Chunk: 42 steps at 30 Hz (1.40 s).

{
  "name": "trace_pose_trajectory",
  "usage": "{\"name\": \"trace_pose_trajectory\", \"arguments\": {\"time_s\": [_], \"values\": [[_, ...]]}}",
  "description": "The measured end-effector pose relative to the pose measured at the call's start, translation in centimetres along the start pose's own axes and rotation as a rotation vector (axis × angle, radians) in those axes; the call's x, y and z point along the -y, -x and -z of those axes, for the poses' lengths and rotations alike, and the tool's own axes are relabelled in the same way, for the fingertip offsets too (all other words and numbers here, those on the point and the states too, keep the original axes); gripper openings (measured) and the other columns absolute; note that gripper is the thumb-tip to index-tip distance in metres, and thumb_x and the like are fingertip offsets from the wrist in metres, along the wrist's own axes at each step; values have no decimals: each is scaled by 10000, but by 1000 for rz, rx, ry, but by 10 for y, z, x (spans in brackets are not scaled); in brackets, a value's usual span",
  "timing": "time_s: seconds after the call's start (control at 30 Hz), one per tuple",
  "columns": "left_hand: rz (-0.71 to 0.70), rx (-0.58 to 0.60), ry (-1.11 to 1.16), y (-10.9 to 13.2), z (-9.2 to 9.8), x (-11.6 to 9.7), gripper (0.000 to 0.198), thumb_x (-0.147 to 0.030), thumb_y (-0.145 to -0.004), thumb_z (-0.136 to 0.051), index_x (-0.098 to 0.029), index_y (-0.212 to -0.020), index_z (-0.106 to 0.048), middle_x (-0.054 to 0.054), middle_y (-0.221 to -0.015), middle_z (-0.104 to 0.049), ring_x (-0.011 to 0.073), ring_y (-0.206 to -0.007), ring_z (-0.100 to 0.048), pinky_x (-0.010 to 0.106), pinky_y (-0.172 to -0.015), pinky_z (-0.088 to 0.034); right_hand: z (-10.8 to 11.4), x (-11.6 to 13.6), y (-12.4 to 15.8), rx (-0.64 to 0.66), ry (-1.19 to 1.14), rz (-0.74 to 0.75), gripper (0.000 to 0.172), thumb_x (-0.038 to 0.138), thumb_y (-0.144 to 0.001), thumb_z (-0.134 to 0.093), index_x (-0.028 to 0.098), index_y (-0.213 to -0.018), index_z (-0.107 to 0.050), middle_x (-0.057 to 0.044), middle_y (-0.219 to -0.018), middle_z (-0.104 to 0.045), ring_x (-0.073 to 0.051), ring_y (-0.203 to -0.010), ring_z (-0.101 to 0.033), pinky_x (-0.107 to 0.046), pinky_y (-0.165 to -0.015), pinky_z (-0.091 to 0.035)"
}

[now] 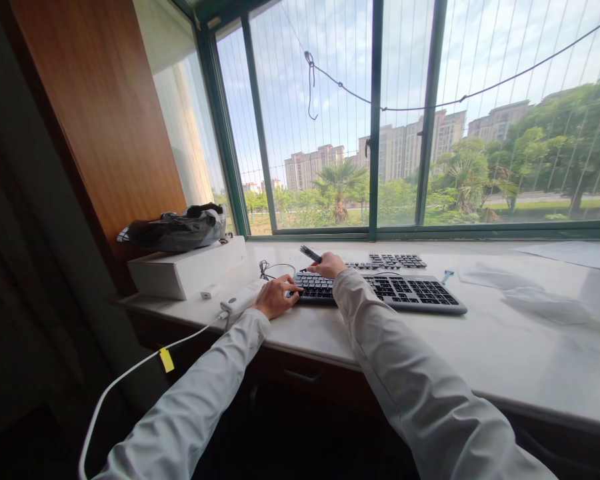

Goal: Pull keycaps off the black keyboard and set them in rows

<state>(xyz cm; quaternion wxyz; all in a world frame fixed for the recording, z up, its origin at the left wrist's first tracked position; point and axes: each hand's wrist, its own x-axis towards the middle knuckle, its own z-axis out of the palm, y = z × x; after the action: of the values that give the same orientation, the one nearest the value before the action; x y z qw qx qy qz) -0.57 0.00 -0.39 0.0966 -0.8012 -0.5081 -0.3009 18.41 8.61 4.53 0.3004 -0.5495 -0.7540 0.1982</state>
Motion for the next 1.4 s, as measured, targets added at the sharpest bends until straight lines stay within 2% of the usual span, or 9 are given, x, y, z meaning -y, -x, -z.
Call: {"name": "trace_pose_trajectory", "arguments": {"time_s": [0.4,0.87,1.3,1.4], "values": [[-39,36,-121,1,8,-12,252,-361,-839,-525,-289,-921,-752,4,-1022,-665,158,-772,-622,260,-674,-444,-3,-2,-2,7,18,14,379,504,-608,-767,189,-819,-753,-56,-740,-681,-180,-724,-639,-236,-623,-427],[-104,12,-172,2,7,-10,263,-340,-869,-491,-266,-896,-742,4,-1037,-661,153,-739,-621,265,-641,-420,-5,-5,-5,4,35,13,393,529,-628,-737,191,-828,-748,-64,-748,-676,-181,-711,-630,-244,-610,-418],[-88,36,-118,1,7,-10,281,-332,-891,-461,-242,-852,-724,-5,-973,-684,145,-785,-624,247,-645,-401,-5,-3,-3,1,65,9,382,524,-633,-736,186,-812,-744,-68,-775,-686,-177,-717,-631,-235,-600,-415],[-47,-3,-113,1,6,-10,289,-321,-894,-449,-230,-849,-720,9,-956,-681,144,-786,-620,246,-664,-406,-5,-4,-4,-3,68,7,384,533,-637,-731,191,-812,-743,-67,-773,-686,-180,-720,-632,-236,-601,-419]]}}
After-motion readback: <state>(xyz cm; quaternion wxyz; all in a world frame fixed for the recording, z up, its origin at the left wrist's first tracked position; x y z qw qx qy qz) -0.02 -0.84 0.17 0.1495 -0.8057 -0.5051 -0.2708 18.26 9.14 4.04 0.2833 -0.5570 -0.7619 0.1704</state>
